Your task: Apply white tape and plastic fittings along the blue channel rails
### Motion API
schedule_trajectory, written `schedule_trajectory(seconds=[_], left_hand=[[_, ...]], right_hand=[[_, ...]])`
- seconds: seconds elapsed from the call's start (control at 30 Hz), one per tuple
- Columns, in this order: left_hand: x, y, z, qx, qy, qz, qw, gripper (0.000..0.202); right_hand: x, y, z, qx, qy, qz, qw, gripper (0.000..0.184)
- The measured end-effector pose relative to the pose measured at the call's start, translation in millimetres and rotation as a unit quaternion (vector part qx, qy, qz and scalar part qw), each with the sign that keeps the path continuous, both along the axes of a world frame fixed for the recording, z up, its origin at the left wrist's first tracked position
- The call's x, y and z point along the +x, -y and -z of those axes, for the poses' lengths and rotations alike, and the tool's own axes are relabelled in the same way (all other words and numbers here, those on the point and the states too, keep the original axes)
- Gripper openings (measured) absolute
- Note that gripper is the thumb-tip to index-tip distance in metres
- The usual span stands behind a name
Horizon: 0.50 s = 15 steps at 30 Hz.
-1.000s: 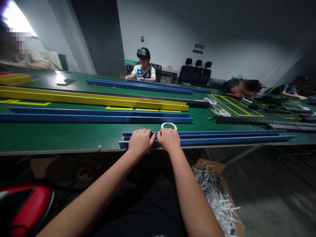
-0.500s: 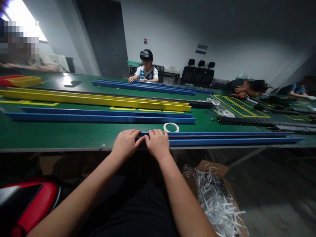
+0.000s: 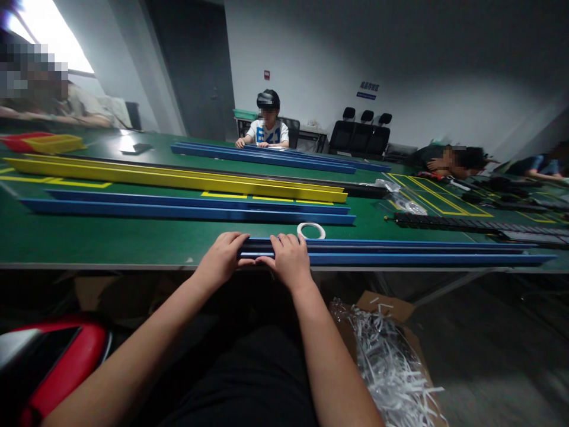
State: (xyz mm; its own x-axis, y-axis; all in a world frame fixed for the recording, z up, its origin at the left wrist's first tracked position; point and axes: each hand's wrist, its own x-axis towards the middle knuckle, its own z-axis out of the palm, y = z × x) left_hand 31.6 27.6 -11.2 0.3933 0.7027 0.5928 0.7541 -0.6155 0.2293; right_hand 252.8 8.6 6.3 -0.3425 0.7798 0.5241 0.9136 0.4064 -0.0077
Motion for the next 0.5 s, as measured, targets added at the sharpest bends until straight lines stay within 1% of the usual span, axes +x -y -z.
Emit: schedule_trajectory(seconds=[0.13,0.2,0.4,0.5], left_hand=[[2.2,-2.6,-4.5,0.005,0.013,0.008,1.0,0.056],[3.1,-3.5,-4.6,0.002,0.014,0.008,1.0,0.055],[2.9,-4.2,3.9,-0.011,0.01,0.013,1.0,0.059],[1.8,-3.6,5.3,-0.014,0.016,0.02,1.0,0.062]], right_hand=[[5.9,-4.6,-0.8,0.018,-0.002,-0.01,1.0,0.067],[7.1,-5.0,-0.2,0.021,-0.003,-0.011,1.0,0.066],[6.5,-4.0,5.4,0.017,-0.011,-0.012,1.0,0.066],[6.0,-3.0,7.1,0.015,-0.016,-0.013,1.0,0.065]])
